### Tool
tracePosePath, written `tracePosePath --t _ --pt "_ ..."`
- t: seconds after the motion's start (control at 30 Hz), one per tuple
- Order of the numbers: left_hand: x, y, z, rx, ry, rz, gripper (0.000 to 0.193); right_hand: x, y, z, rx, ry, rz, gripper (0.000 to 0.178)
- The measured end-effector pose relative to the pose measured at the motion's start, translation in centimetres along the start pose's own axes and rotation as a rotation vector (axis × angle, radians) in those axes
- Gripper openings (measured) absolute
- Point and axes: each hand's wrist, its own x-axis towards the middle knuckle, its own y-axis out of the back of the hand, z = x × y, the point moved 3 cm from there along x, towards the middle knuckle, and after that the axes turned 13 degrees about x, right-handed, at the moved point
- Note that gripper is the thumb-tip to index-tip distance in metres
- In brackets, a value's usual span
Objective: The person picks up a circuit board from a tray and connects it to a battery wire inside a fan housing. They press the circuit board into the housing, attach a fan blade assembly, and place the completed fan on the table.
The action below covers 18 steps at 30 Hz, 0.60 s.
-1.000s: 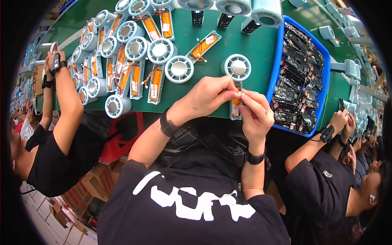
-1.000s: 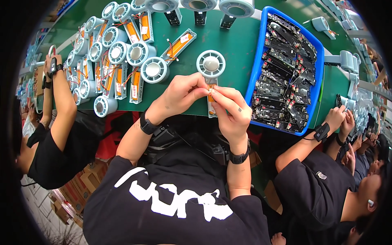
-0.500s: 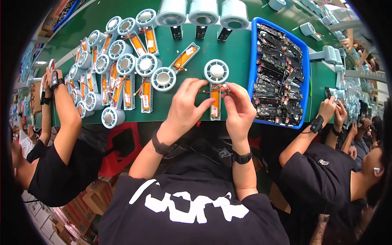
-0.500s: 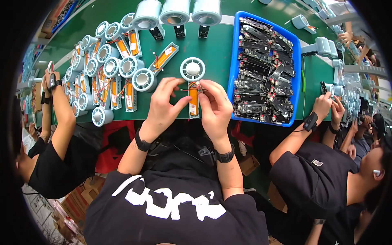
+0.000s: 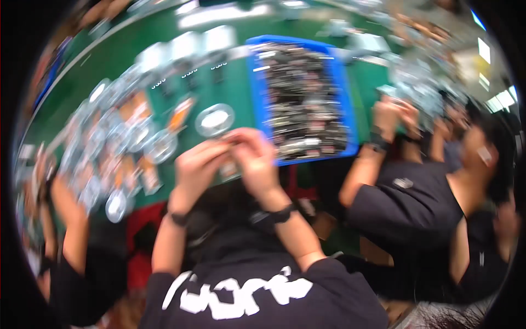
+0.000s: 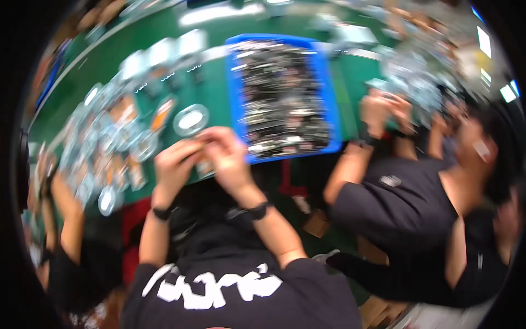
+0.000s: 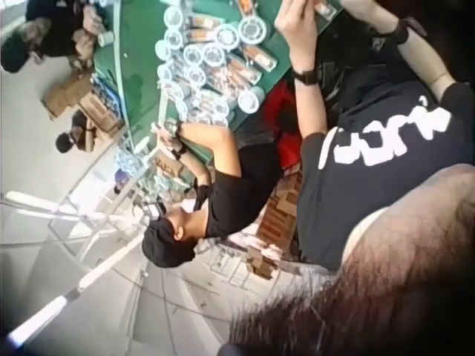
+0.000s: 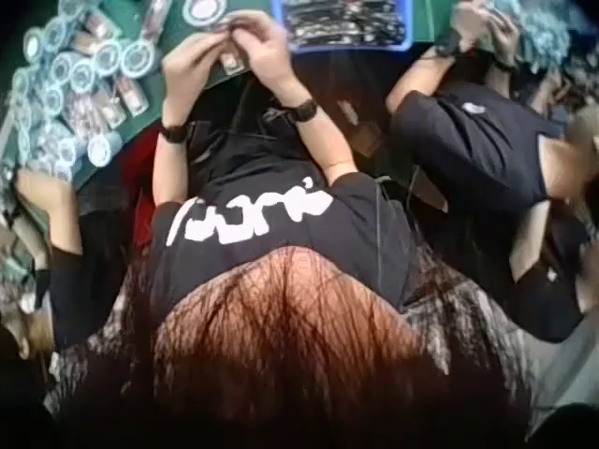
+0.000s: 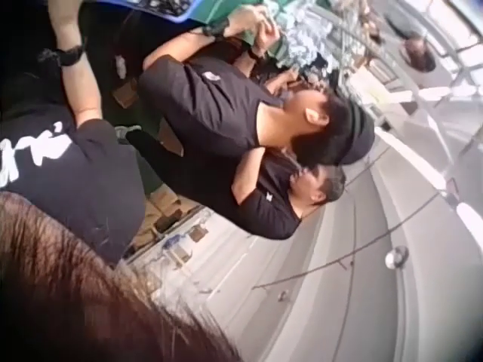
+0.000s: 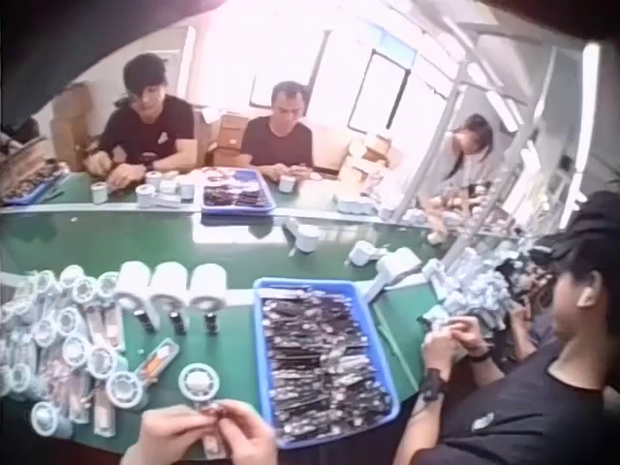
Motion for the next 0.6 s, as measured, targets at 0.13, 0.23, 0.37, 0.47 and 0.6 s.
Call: tracePosePath --t 0.13,0.23,0.37,0.47,0.6 --pt "-1.1 2.4 -0.7 0.162 -0.046 -0.029 0.014 0.4 -1.7 4.2 0.243 -0.035 -0.015 0.025" --pt "-1.3 1.7 -2.3 0.087 -0.096 -0.003 0.013 0.5 -2.8 2.3 0.116 -0.015 0.009 0.023" --pt "-0.6 -0.3 -2.6 0.060 -0.115 -0.043 0.011 0.6 -1.1 0.3 -0.102 -0.021 -0.015 0.026" --pt "-0.4 -0.3 -2.4 0.056 -0.118 -0.011 0.012 0.9 -0.8 0.0 -0.063 -0.059 -0.056 0.027" --pt "-0.6 -0.2 -2.7 0.034 -0.132 0.057 0.012 1.4 -1.0 0.0 -0.129 -0.076 -0.091 0.027"
